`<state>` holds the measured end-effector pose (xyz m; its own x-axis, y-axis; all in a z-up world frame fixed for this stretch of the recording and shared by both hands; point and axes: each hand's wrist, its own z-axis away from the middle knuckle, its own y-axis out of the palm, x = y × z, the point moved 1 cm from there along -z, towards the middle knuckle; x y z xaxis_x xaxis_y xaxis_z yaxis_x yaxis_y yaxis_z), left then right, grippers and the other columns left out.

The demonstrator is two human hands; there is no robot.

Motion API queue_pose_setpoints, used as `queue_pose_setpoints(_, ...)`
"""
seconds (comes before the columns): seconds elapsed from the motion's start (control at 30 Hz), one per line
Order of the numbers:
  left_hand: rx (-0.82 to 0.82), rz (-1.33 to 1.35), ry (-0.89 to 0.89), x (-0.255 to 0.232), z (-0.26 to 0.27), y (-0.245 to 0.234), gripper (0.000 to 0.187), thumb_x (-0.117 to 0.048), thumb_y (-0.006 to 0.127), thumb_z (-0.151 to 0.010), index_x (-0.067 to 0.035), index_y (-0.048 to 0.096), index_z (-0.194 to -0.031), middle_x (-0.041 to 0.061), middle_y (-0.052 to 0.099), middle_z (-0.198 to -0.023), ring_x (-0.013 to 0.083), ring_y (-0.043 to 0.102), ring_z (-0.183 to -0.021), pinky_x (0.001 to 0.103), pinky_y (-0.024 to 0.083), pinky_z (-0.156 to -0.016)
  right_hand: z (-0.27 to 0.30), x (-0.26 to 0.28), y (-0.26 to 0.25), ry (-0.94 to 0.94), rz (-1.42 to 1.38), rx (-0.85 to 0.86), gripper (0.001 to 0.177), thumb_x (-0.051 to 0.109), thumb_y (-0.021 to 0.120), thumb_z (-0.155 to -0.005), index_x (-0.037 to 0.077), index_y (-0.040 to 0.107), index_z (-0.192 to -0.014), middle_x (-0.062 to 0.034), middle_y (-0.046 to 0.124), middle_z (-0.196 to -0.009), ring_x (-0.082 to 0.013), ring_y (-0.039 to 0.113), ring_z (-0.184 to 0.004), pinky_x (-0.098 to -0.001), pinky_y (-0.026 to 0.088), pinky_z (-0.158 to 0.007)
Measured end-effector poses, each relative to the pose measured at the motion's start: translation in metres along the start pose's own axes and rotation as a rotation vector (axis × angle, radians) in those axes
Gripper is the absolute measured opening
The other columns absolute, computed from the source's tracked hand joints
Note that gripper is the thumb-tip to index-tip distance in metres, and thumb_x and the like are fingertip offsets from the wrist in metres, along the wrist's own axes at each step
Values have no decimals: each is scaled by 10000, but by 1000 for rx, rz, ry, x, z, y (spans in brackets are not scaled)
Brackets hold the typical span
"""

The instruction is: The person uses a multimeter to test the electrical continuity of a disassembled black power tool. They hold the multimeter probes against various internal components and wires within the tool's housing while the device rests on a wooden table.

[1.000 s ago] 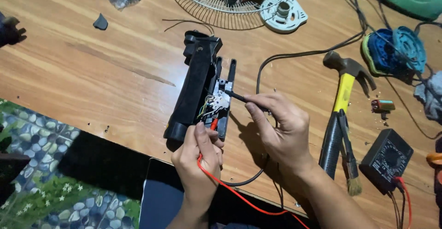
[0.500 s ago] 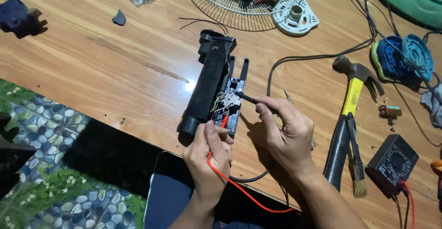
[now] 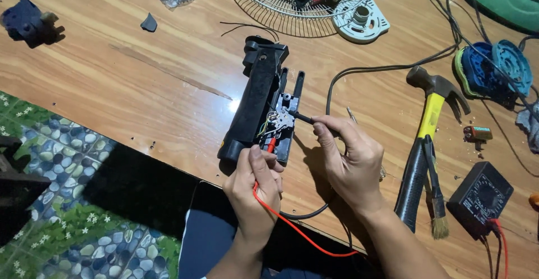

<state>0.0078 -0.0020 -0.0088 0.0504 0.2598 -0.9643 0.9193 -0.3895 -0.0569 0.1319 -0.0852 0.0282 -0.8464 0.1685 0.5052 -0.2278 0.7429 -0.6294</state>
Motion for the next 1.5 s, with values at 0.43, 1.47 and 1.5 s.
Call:
queue_pose_setpoints(0.43,11,9,-33,0,1,0,392,-194,379,-1085,-29,586,-795,62,608,-514,98,559,-315,216,468,-365,0,0,1,-7,0,-8,111,40,665,-1014,-14,726,-1090,-120,764,-953,-197,746,-834,-281,591,-754)
queue_pose_setpoints(1.47,3,-48,-62,1,1,3,408,-220,385,-1083,-40,597,-785,61,654,-582,99,610,-354,224,495,-384,1,-4,1,-42,14,-35,112,77,665,-1000,16,726,-1071,-99,767,-954,-190,738,-801,-280,587,-722)
queue_pose_setpoints(1.5,9,-58,-55,1,2,3,405,-223,383,-1083,-47,598,-788,56,662,-582,100,633,-375,230,516,-408,1,-5,1,-48,21,-39,108,77,672,-996,14,728,-1063,-104,772,-964,-201,751,-828,-287,596,-739)
